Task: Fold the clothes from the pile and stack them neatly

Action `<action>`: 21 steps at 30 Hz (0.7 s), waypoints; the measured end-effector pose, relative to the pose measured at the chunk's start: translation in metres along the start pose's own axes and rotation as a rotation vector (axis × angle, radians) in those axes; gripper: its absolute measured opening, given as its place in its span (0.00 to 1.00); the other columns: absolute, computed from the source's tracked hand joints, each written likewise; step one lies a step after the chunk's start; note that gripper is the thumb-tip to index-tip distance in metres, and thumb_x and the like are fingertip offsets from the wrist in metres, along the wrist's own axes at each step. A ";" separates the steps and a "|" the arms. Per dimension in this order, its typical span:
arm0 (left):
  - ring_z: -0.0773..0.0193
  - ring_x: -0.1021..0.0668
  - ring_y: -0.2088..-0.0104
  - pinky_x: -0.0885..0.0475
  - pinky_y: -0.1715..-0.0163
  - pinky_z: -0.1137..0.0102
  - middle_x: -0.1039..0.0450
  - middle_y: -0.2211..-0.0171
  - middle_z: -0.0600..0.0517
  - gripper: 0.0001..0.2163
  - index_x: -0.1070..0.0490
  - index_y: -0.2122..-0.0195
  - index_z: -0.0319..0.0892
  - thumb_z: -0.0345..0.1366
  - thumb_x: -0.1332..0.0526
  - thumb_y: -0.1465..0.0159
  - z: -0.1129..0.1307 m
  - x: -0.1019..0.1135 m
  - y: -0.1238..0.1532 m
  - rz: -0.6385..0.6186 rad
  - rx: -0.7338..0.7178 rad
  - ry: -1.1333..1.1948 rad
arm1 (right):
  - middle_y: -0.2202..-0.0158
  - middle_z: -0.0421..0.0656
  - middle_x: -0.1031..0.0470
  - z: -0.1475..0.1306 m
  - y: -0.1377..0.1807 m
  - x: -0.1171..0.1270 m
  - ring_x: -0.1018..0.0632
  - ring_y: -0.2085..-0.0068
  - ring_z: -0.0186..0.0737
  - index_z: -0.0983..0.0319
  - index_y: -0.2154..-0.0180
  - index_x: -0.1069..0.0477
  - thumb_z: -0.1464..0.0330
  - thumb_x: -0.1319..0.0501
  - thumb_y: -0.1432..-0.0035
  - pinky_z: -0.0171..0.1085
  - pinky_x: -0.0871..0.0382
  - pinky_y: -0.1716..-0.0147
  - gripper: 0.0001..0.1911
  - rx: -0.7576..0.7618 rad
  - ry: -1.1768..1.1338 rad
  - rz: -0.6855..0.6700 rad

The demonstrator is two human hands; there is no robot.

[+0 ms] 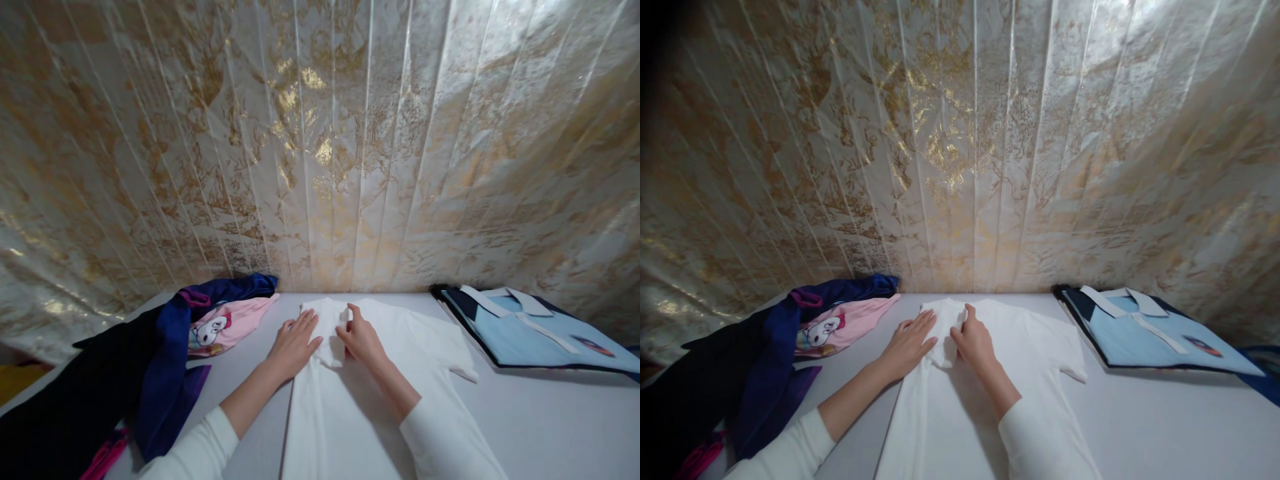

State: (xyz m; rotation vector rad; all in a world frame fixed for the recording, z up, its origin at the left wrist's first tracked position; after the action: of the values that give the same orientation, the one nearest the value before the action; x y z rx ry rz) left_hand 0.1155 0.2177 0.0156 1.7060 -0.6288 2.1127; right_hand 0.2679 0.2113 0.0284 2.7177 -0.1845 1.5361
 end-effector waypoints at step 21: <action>0.59 0.29 0.62 0.34 0.58 0.65 0.29 0.64 0.51 0.00 0.36 0.65 0.47 0.34 0.44 0.37 0.088 0.042 0.213 -0.077 -0.185 0.493 | 0.62 0.42 0.26 -0.046 0.245 -0.008 0.24 0.62 0.38 0.53 0.63 0.27 0.82 0.45 0.52 0.31 0.32 0.65 0.21 0.619 -0.222 -0.520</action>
State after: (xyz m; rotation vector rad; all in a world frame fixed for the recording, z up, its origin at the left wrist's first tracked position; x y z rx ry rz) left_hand 0.0656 -0.0088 0.0464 1.0367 -0.5733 2.2202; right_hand 0.1978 -0.0275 0.0341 2.9789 1.0772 1.2786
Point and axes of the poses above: each hand's wrist, its own y-axis away from the middle knuckle, its own x-axis out of the back of the hand, z = x × y, the point moved 8 cm from there along -y, towards the middle knuckle
